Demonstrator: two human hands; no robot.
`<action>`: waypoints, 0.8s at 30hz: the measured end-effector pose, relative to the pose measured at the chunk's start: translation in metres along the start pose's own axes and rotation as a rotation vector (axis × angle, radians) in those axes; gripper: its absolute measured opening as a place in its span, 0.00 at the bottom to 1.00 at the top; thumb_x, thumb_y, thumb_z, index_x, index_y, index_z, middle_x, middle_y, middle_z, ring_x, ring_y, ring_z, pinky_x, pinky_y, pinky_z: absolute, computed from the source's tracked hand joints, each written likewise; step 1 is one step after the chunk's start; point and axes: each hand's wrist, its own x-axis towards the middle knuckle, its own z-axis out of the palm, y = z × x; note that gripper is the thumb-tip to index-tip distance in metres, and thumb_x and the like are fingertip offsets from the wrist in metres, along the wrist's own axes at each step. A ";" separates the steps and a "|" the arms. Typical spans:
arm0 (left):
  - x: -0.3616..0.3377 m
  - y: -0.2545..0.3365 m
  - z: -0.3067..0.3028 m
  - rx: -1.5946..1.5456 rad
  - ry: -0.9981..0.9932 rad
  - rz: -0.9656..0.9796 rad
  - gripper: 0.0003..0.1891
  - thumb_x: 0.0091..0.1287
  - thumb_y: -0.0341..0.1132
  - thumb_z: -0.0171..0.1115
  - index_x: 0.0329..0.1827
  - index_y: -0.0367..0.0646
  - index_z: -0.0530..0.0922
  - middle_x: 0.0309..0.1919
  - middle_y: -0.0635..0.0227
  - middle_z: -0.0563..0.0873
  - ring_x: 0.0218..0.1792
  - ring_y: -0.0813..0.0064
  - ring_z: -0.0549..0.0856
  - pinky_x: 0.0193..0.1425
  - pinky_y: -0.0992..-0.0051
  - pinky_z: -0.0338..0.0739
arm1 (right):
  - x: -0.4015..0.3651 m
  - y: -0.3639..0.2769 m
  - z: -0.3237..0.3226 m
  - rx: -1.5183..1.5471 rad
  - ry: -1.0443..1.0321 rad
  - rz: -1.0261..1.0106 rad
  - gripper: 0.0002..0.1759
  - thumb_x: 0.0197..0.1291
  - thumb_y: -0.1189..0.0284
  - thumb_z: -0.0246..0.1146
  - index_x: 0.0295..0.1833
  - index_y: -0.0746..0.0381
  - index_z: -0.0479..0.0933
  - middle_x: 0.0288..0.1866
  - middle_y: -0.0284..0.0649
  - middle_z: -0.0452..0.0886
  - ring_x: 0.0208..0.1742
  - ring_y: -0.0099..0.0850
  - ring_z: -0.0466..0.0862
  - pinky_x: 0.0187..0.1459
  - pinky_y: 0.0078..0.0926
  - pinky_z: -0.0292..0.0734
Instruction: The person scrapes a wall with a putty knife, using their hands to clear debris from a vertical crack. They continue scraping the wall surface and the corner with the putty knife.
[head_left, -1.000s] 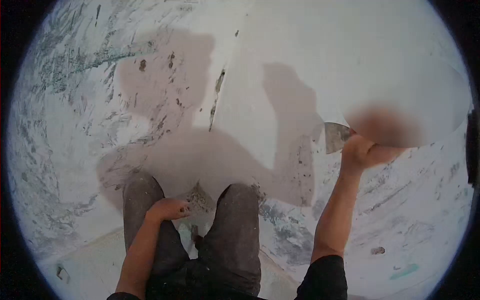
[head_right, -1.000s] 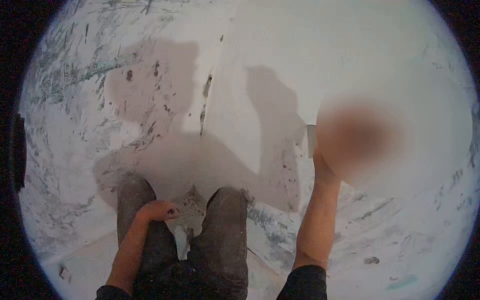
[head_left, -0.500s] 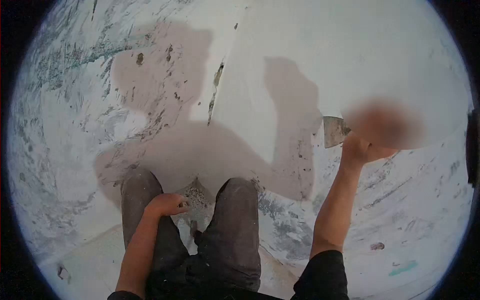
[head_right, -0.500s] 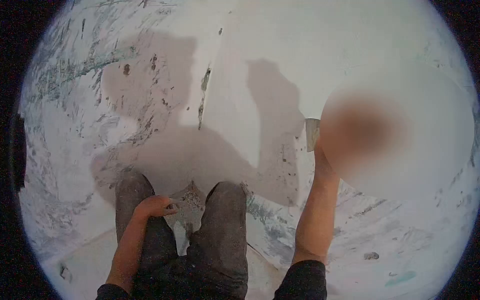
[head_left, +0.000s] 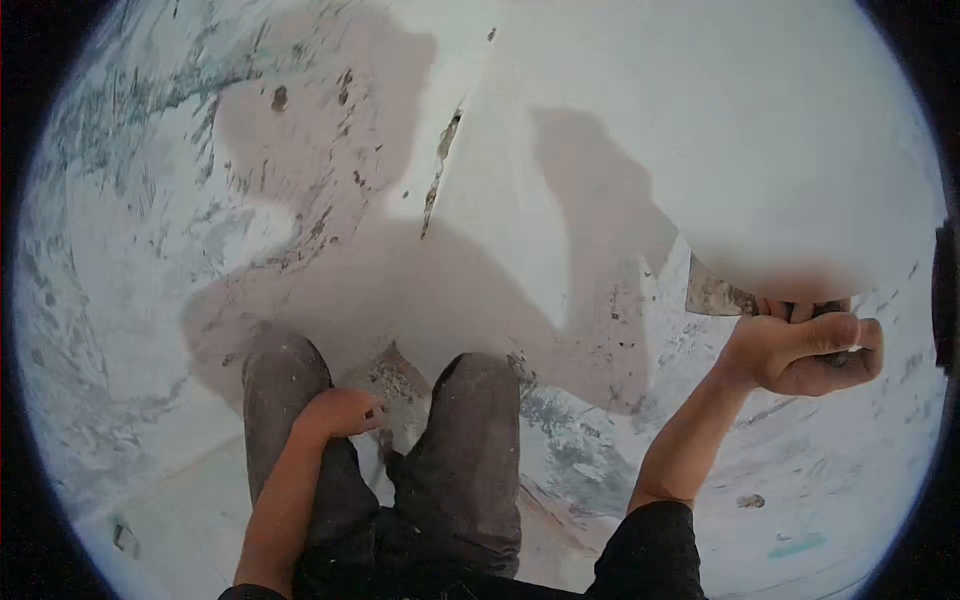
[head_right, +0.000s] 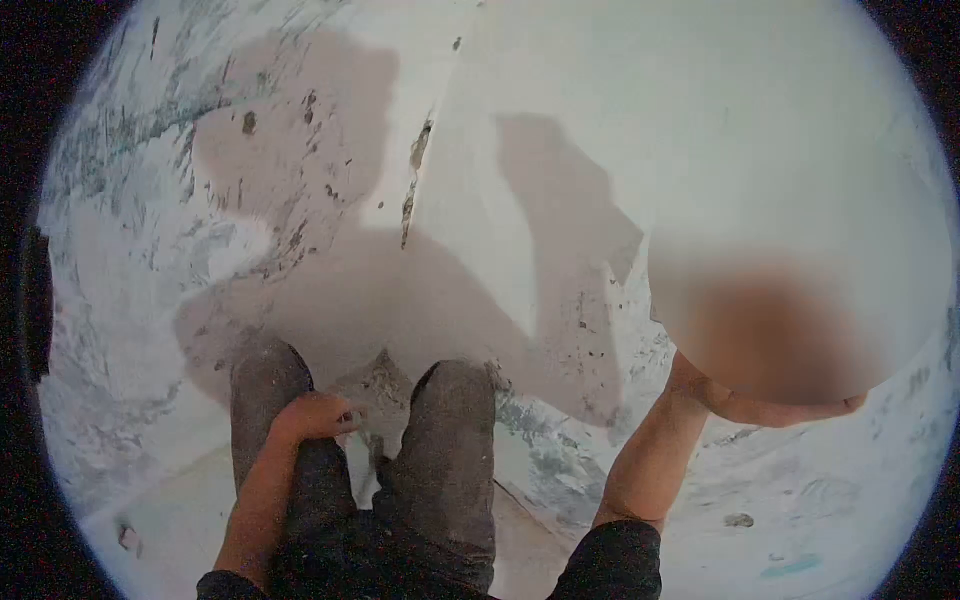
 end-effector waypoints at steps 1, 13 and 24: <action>0.001 0.000 0.003 0.015 0.005 0.003 0.20 0.64 0.49 0.60 0.56 0.51 0.81 0.40 0.61 0.88 0.41 0.58 0.86 0.47 0.58 0.79 | -0.004 0.004 0.003 0.011 -0.019 -0.003 0.12 0.76 0.57 0.43 0.45 0.52 0.51 0.16 0.31 0.57 0.12 0.14 0.50 0.08 0.15 0.46; 0.004 -0.004 0.007 0.040 -0.016 0.021 0.20 0.66 0.51 0.60 0.56 0.52 0.81 0.41 0.56 0.87 0.41 0.56 0.86 0.48 0.57 0.80 | 0.002 0.006 0.025 -0.043 -0.081 -0.026 0.15 0.75 0.55 0.45 0.46 0.53 0.52 0.16 0.31 0.58 0.12 0.15 0.50 0.07 0.15 0.47; -0.001 -0.011 -0.006 -0.045 0.065 0.068 0.23 0.64 0.49 0.63 0.58 0.48 0.79 0.41 0.56 0.87 0.41 0.56 0.86 0.48 0.58 0.79 | 0.023 -0.002 0.016 0.039 0.072 0.003 0.14 0.74 0.62 0.52 0.50 0.58 0.57 0.15 0.30 0.64 0.10 0.14 0.56 0.07 0.13 0.50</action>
